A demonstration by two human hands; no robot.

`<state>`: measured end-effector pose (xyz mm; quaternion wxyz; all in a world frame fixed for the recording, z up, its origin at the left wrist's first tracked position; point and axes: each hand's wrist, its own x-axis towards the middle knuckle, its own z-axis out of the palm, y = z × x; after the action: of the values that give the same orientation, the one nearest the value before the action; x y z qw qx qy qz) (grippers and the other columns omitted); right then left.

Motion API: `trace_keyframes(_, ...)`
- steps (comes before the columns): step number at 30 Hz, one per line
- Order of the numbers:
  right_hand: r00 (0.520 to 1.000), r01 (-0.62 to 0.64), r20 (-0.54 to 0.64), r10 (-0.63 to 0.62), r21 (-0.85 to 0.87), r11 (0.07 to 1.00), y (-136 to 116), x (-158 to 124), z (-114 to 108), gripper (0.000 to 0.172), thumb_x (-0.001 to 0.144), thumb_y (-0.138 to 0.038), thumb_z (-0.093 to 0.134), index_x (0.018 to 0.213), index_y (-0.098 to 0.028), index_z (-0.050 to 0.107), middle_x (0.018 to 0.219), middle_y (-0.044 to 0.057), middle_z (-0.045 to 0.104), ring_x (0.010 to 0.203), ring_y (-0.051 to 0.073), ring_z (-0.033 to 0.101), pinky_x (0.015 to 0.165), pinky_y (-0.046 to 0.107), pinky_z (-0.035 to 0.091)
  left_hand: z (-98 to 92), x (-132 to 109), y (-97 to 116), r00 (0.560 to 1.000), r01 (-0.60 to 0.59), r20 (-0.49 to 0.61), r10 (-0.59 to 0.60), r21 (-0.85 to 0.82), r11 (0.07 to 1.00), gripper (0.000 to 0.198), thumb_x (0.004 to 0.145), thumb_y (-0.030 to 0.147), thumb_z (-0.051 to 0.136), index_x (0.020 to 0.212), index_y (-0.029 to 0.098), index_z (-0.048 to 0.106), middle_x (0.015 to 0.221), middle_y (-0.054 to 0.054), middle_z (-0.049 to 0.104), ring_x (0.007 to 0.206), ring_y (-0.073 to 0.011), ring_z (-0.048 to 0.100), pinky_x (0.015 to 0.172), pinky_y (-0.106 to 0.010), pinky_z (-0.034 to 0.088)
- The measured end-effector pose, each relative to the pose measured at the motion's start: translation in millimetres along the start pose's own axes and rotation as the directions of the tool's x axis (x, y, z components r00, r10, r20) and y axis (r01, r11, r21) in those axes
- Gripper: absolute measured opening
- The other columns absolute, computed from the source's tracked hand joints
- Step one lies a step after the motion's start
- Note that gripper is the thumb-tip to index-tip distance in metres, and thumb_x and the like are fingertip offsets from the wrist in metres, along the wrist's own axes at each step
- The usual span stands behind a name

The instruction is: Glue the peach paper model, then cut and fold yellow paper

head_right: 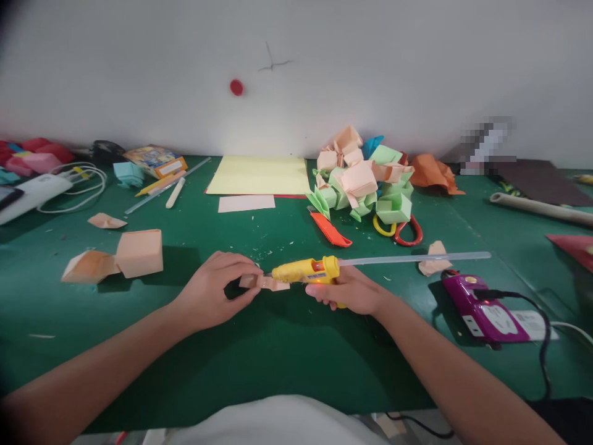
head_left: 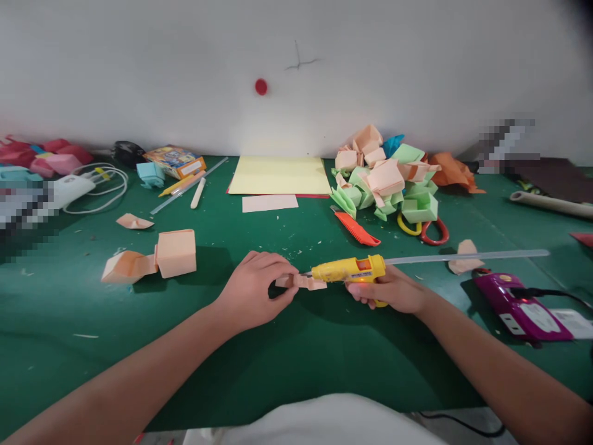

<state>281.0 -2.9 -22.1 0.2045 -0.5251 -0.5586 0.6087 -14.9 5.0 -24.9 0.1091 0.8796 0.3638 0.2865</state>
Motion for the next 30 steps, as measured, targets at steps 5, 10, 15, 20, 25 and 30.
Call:
trace_keyframes(5, 1.000, 0.006, 0.003, -0.006, -0.004, 1.000, -1.8, -0.1, 0.1, 0.053, 0.064, -0.064, 0.083, 0.081, -0.017, 0.065, 0.068, -0.001, 0.059, 0.061, 0.011, 0.056, 0.050, 0.022, 0.049, 0.3, 0.2, -0.1, 1.000, 0.005, 0.000, -0.005, 0.006, 1.000, 0.014, 0.093, 0.029, 0.062, 0.102, 0.022, 0.070, 0.102, -0.005, 0.075, 0.092, -0.0211, 0.069, 0.082, -0.039, 0.046)
trace_keyframes(10, 1.000, -0.001, 0.011, 0.001, -0.010, 1.000, -2.1, 0.5, -0.3, 0.053, 0.066, -0.064, 0.083, 0.084, -0.017, 0.066, 0.068, -0.001, 0.059, 0.062, 0.012, 0.056, 0.052, 0.022, 0.050, 0.2, 0.3, -0.3, 1.000, 0.003, -0.001, -0.003, 0.006, 1.000, 0.014, 0.092, 0.029, 0.063, 0.102, 0.022, 0.070, 0.103, -0.005, 0.075, 0.092, -0.0214, 0.068, 0.082, -0.039, 0.046)
trace_keyframes(15, 1.000, -0.004, 0.017, 0.005, -0.012, 1.000, -1.6, -0.3, -0.1, 0.055, 0.065, -0.066, 0.082, 0.083, -0.017, 0.065, 0.068, -0.001, 0.057, 0.061, 0.012, 0.054, 0.052, 0.024, 0.050, -0.7, 0.9, 0.9, 1.000, 0.007, 0.001, -0.007, 0.003, 1.000, 0.014, 0.092, 0.030, 0.062, 0.100, 0.021, 0.070, 0.102, -0.005, 0.075, 0.091, -0.0214, 0.068, 0.081, -0.039, 0.046)
trace_keyframes(20, 1.000, 0.021, 0.022, -0.020, -0.030, 0.999, -0.9, -0.5, -0.9, 0.055, 0.067, -0.067, 0.081, 0.086, -0.018, 0.066, 0.070, -0.001, 0.058, 0.061, 0.012, 0.054, 0.052, 0.025, 0.050, -1.7, 1.9, 2.9, 1.000, 0.025, 0.011, -0.026, 0.038, 0.999, 0.015, 0.094, 0.031, 0.059, 0.100, 0.022, 0.070, 0.102, -0.005, 0.075, 0.089, -0.0211, 0.068, 0.078, -0.038, 0.045)
trace_keyframes(25, 1.000, 0.011, 0.019, -0.010, -0.034, 0.999, -2.7, -0.4, -0.5, 0.057, 0.064, -0.068, 0.082, 0.085, -0.017, 0.066, 0.068, -0.001, 0.058, 0.058, 0.011, 0.053, 0.051, 0.025, 0.049, -2.2, 2.5, 3.8, 1.000, 0.015, -0.003, -0.015, 0.077, 0.997, 0.016, 0.094, 0.032, 0.059, 0.098, 0.021, 0.070, 0.099, -0.005, 0.075, 0.085, -0.0200, 0.067, 0.075, -0.037, 0.043)
trace_keyframes(30, 1.000, 0.006, 0.013, -0.006, -0.046, 0.999, 0.7, -0.3, -1.9, 0.057, 0.066, -0.068, 0.081, 0.088, -0.017, 0.069, 0.068, -0.001, 0.059, 0.059, 0.012, 0.055, 0.051, 0.024, 0.050, -1.5, 2.4, 3.3, 1.000, 0.016, -0.009, -0.016, 0.077, 0.997, 0.015, 0.094, 0.032, 0.061, 0.098, 0.022, 0.070, 0.099, -0.003, 0.075, 0.085, -0.0200, 0.067, 0.075, -0.037, 0.042)
